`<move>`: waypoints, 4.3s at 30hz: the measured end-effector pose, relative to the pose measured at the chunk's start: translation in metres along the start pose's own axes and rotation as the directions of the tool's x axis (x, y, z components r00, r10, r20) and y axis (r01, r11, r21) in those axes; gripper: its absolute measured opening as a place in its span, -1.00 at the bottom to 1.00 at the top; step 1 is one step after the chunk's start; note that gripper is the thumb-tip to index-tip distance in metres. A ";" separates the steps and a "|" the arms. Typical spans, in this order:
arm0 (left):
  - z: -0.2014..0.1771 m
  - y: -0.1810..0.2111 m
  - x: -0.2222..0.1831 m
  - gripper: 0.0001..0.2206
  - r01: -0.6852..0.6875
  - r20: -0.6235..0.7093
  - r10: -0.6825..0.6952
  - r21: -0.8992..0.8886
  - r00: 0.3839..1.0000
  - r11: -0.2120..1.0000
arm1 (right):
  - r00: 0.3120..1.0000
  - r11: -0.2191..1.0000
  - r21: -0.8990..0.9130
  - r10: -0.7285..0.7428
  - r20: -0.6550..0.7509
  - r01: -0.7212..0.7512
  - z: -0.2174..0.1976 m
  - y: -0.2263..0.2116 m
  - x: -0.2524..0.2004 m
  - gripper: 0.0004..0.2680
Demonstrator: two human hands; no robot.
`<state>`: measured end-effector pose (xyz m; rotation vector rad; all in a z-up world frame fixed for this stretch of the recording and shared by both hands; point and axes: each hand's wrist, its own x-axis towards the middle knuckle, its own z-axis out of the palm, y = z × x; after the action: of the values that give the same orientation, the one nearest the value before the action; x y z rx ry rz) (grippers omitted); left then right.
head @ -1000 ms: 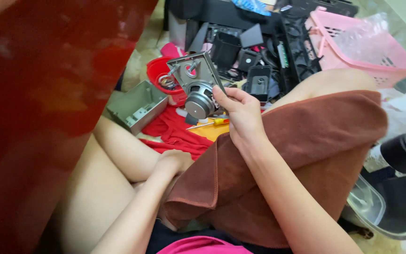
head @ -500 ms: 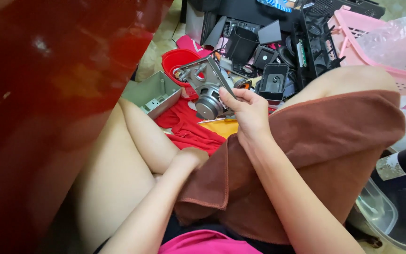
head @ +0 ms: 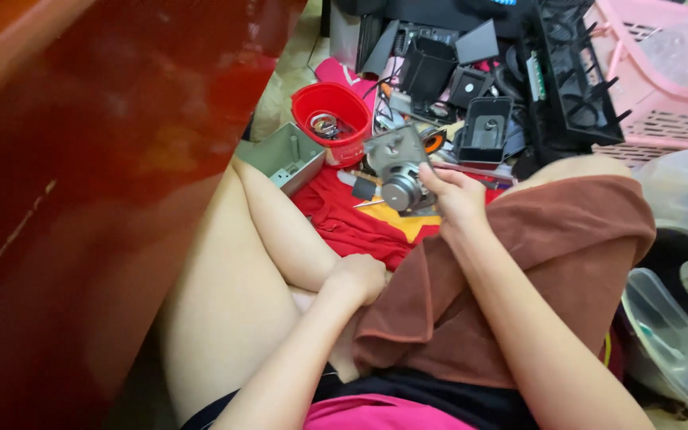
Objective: Disassembling a speaker component by removing screws with a screwdriver and separating the driver from the mounting plate
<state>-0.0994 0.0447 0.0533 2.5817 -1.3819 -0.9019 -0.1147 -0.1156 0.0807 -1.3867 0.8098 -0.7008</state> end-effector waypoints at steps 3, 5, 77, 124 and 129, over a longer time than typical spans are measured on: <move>0.004 -0.006 0.007 -0.75 -0.003 -0.044 0.002 -0.025 0.999 1.000 | 0.999 0.999 -0.018 0.041 -0.025 -0.041 -0.006 -0.003 0.000 -0.80; -0.007 -0.002 -0.007 -0.74 0.012 -0.052 -0.015 -0.055 0.999 0.998 | 0.998 0.998 -0.012 0.057 -0.034 -0.057 -0.009 0.007 0.011 -0.80; 0.045 -0.121 0.134 -0.68 0.288 -0.301 -0.268 0.022 0.915 0.957 | 0.993 0.987 0.133 0.075 0.097 -0.087 0.016 0.030 0.029 -0.80; 0.039 -0.031 0.097 -0.85 0.020 0.049 -0.007 -0.274 0.999 0.962 | 0.999 0.902 0.429 0.037 0.038 -0.049 0.011 0.029 0.041 -0.82; 0.014 -0.012 0.057 -0.82 -0.052 -0.411 -0.014 -0.149 0.912 0.987 | 0.998 0.912 0.407 0.024 0.061 -0.047 0.013 0.025 0.037 -0.80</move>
<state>-0.0740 0.0094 0.0118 2.4430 -1.1625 -0.4044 -0.0839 -0.1369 0.0528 -1.0041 0.6003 -0.7519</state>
